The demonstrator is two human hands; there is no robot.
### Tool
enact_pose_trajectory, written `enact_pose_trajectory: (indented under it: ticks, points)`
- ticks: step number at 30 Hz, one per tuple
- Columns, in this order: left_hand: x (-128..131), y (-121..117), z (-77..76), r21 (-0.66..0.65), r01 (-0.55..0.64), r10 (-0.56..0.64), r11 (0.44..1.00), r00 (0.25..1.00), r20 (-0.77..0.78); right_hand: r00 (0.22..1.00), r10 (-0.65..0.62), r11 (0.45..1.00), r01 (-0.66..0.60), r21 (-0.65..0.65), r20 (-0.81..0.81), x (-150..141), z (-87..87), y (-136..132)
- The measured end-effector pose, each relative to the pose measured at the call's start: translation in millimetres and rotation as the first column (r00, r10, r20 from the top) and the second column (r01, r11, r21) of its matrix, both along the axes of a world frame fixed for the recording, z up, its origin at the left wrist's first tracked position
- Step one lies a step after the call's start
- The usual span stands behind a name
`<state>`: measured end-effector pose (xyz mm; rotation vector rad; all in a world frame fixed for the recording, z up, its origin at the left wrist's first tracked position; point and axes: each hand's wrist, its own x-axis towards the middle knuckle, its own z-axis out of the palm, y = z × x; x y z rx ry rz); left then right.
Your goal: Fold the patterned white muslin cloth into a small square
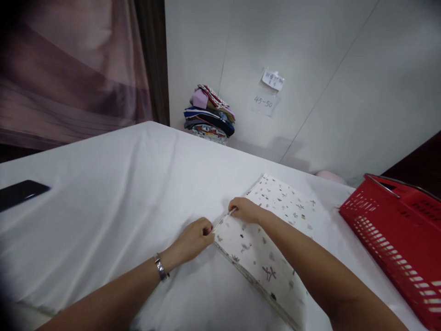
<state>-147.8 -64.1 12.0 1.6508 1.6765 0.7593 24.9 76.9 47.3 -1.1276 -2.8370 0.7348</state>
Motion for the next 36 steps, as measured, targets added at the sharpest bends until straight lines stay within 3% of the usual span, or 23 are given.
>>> enact_pose_trajectory:
  ticks: [6, 12, 18, 21, 23, 27, 30, 33, 36]
  points:
    - [0, 0, -4.7, 0.011, -0.011, 0.011, 1.000, 1.000, 0.026, 0.998, 0.004, 1.000, -0.005, 0.011, 0.060, 7, -1.3, 18]
    - [1, 0, -1.5, 0.023, -0.010, 0.009, 1.000, 1.000, 0.025, 0.999, 0.027, 0.991, -0.022, 0.135, -0.038, 7, -12.4, 10]
    - [1, 2, -1.2, 0.009, -0.021, 0.021, 1.000, 0.999, 0.027, 0.976, -0.091, 0.955, 0.141, 0.261, -0.196, 20, -28.3, -7]
    - [1, 3, -2.2, 0.020, -0.017, 0.016, 1.000, 0.999, 0.043, 0.960, -0.035, 0.933, 0.130, 0.334, -0.276, 21, -37.5, -13]
    - [1, 3, -2.3, 0.013, -0.024, 0.024, 1.000, 0.999, 0.044, 0.948, -0.020, 0.939, 0.127, 0.320, -0.318, 21, -41.3, -15]
    - [1, 4, -2.5, 0.000, -0.028, 0.028, 1.000, 0.999, 0.042, 0.906, -0.124, 0.918, 0.259, 0.301, -0.404, 21, -44.0, -13]
    - [1, 4, -3.8, 0.013, -0.013, 0.013, 1.000, 0.999, 0.046, 0.930, -0.186, 0.897, 0.293, 0.332, -0.317, 24, -47.5, -7]
    - [0, 4, -5.2, 0.018, -0.010, 0.009, 1.000, 0.999, 0.048, 0.972, -0.200, 0.932, 0.227, 0.284, -0.121, 27, -51.0, 0]
    - [0, 3, -5.5, 0.019, -0.005, 0.004, 1.000, 0.999, 0.047, 0.978, -0.206, 0.954, 0.210, 0.214, -0.040, 29, -50.1, 4]
